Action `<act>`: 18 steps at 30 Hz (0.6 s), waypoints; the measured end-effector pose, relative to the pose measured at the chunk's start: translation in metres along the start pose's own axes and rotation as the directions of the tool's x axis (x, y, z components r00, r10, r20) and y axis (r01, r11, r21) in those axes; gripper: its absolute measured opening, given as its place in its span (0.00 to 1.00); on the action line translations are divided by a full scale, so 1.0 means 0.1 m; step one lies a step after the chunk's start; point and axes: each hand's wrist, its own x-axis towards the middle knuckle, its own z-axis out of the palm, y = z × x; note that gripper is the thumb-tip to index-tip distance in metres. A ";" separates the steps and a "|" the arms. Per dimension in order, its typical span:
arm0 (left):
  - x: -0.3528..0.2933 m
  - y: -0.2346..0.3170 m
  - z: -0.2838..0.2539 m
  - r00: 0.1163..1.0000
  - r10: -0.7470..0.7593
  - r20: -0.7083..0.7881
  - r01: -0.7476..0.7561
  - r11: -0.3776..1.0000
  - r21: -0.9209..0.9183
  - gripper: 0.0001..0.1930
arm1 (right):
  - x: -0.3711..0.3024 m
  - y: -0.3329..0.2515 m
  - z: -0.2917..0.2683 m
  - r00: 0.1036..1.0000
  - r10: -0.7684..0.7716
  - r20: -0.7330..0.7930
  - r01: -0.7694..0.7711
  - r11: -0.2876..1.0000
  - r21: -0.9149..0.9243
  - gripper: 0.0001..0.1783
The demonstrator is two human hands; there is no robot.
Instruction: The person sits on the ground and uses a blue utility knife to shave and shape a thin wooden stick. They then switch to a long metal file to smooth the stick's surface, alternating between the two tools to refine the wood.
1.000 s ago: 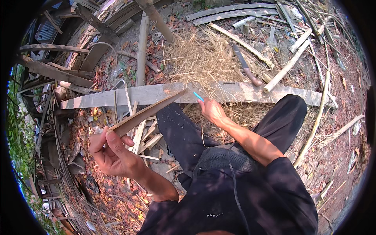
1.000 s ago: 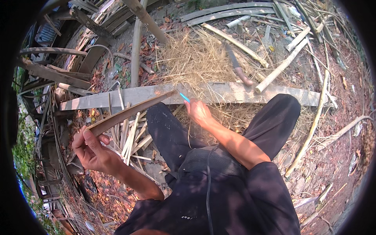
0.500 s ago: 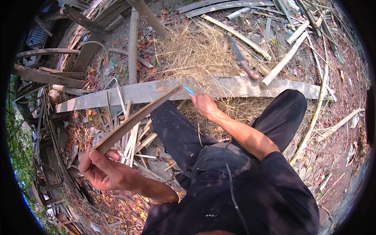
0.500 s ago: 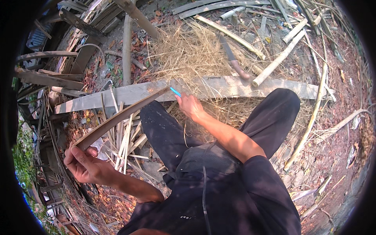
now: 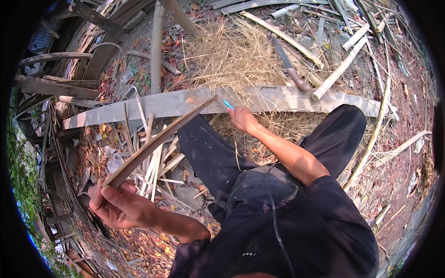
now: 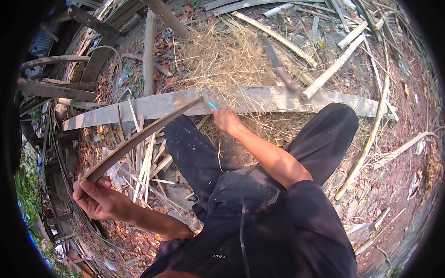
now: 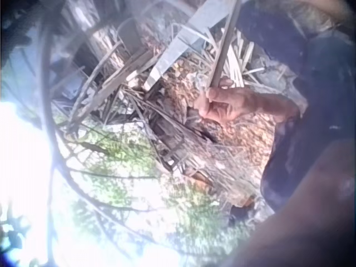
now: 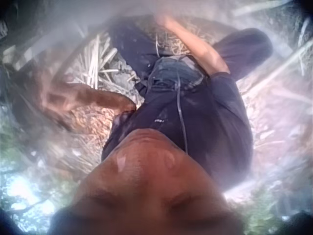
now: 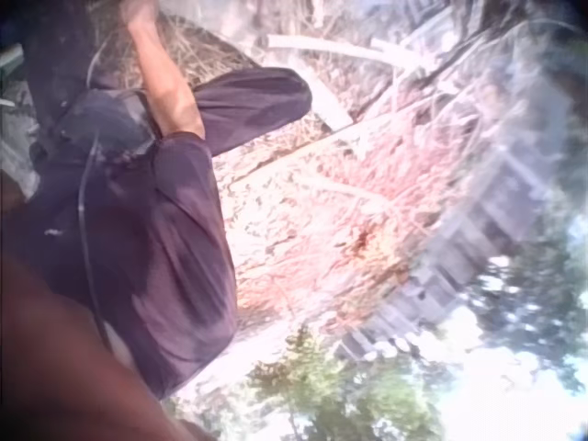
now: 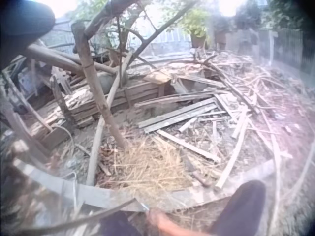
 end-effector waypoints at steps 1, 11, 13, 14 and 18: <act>-0.01 -0.03 -0.07 0.999 0.028 0.028 -0.028 1.000 -0.005 0.09 | -0.14 -0.30 -0.18 0.997 -0.008 0.072 -0.003 0.989 0.147 0.27; -0.02 -0.07 0.00 0.953 0.239 0.187 -0.217 0.967 -0.130 0.12 | -0.83 -0.73 -0.72 0.985 -0.170 0.017 0.170 0.985 -0.005 0.24; -0.01 -0.03 0.06 0.953 0.243 0.181 -0.223 0.967 -0.125 0.12 | -0.60 -0.24 -0.53 0.992 -0.115 0.046 0.118 0.990 -0.081 0.26; -0.02 -0.03 0.06 0.955 0.238 0.176 -0.221 0.969 -0.111 0.12 | -0.58 -0.19 -0.53 0.981 -0.196 -0.003 0.194 0.973 -0.121 0.27; -0.05 -0.10 -0.02 0.979 0.181 0.096 -0.179 0.983 -0.034 0.11 | -0.69 -0.65 -0.75 0.992 -0.113 0.062 0.106 0.989 0.106 0.25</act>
